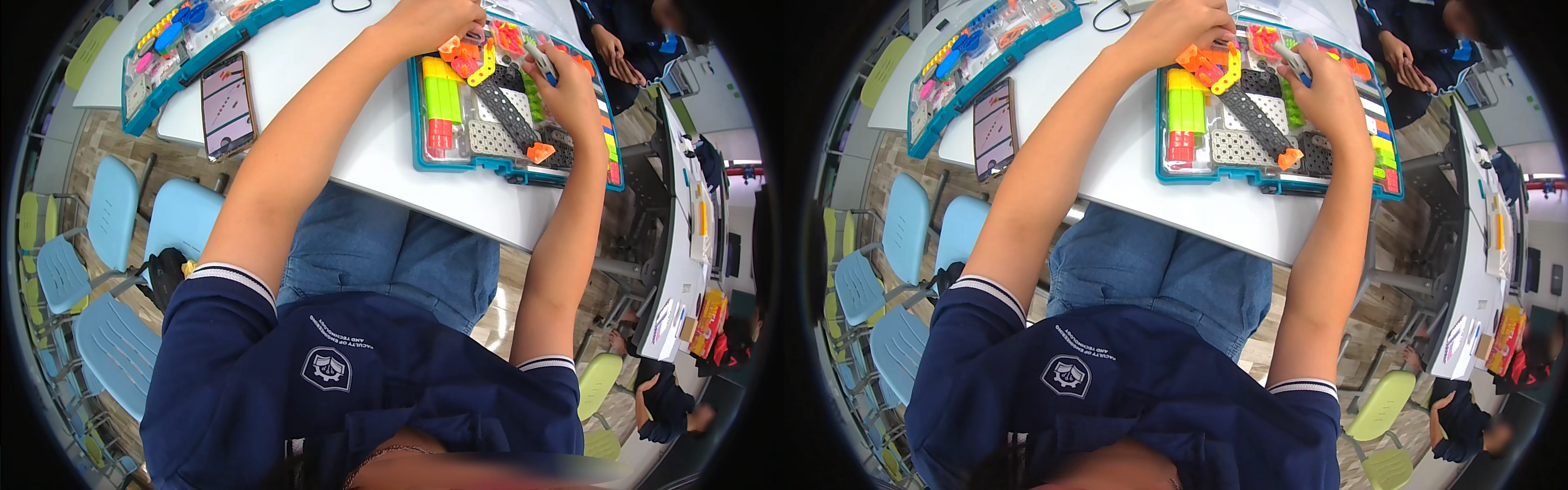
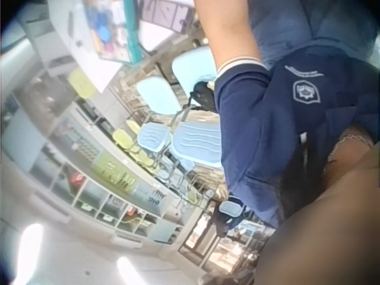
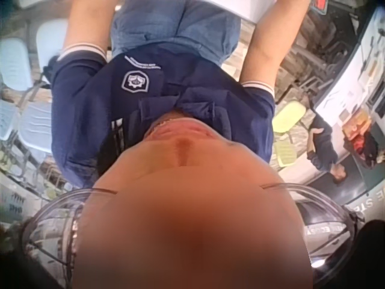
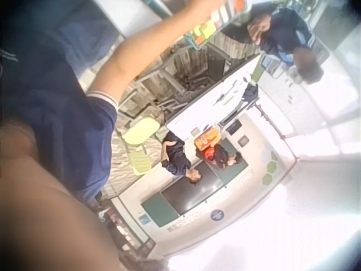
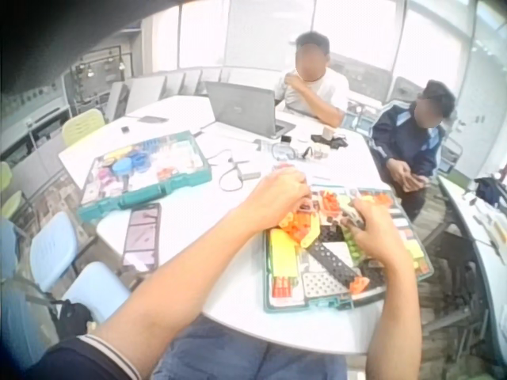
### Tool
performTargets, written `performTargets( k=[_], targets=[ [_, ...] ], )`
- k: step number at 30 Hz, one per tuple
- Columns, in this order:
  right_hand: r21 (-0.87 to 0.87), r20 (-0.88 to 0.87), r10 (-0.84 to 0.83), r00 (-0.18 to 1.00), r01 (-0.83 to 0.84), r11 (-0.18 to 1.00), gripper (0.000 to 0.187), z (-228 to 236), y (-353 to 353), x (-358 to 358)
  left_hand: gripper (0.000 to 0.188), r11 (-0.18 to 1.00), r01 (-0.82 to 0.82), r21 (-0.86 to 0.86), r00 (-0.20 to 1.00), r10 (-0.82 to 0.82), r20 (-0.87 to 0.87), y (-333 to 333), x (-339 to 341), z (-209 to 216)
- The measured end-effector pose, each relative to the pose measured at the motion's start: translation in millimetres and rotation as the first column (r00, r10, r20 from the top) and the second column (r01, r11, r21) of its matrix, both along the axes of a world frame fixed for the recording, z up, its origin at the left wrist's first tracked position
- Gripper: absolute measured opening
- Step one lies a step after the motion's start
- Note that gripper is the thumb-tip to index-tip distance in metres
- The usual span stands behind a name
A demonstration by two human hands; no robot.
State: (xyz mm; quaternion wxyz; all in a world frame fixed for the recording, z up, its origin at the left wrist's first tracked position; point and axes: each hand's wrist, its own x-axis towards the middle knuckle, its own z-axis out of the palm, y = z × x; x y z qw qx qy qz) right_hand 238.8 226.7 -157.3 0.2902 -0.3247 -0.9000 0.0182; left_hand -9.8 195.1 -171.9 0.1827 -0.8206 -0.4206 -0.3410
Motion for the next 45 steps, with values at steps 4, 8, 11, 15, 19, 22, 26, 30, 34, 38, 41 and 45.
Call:
performTargets(
  k=[4,8,11,15,19,22,26,30,34,38,41,45],
  targets=[
    [-0.009,0.007,-0.005,1.000,0.005,1.000,0.028,1.2,-2.0,-0.8,0.009,0.999,0.005,0.036,0.999,-0.006,0.031,0.7,0.5,-4.2],
    [-0.036,0.023,-0.025,0.999,0.026,0.999,0.027,2.2,-4.6,-0.1,0.008,1.000,0.021,0.019,0.997,-0.023,0.071,0.8,2.0,-3.2],
    [-0.052,0.012,-0.030,0.999,0.031,0.998,0.029,3.4,-3.9,-1.1,0.007,1.000,-0.027,-0.001,0.995,0.027,0.096,-3.6,3.8,2.2],
    [-0.022,-0.003,-0.056,0.998,0.055,0.998,0.029,6.6,-5.7,-2.9,0.009,0.990,-0.050,-0.128,0.913,0.097,0.396,-12.0,7.8,12.9],
    [-0.005,-0.104,0.005,0.995,-0.005,1.000,0.028,10.6,-12.1,-5.3,0.019,0.987,0.044,-0.152,0.885,0.033,0.465,-12.6,7.0,22.6],
    [-0.012,-0.212,0.060,0.975,-0.064,0.998,0.026,12.3,-14.8,-10.1,0.014,0.986,0.058,-0.154,0.861,0.028,0.508,-12.6,11.3,22.6],
    [0.072,-0.342,0.164,0.925,-0.149,0.986,0.039,8.2,-13.9,-19.4,0.013,0.979,0.149,-0.142,0.857,-0.056,0.512,-17.8,21.6,20.4],
    [-0.001,-0.386,0.147,0.911,-0.160,0.987,0.046,0.1,-10.6,-24.2,0.015,0.950,0.251,-0.185,0.846,-0.122,0.519,-22.0,28.8,20.6],
    [-0.037,-0.376,0.080,0.923,-0.101,0.994,0.037,0.1,-8.9,-25.2,0.009,0.969,0.205,-0.134,0.880,-0.123,0.458,-19.6,33.8,21.7],
    [-0.048,-0.384,0.056,0.921,-0.081,0.996,0.032,3.3,-15.9,-24.1,0.011,0.963,0.166,-0.212,0.879,-0.047,0.475,-23.5,36.0,20.4],
    [-0.052,-0.403,0.056,0.913,-0.084,0.995,0.031,1.9,-16.1,-27.0,0.012,0.973,0.165,-0.159,0.872,-0.069,0.484,-25.9,39.1,18.9],
    [-0.052,-0.340,0.039,0.940,-0.060,0.997,0.032,1.5,-14.8,-25.7,0.012,0.978,0.110,-0.174,0.882,-0.016,0.470,-27.8,38.9,18.9]
  ],
)
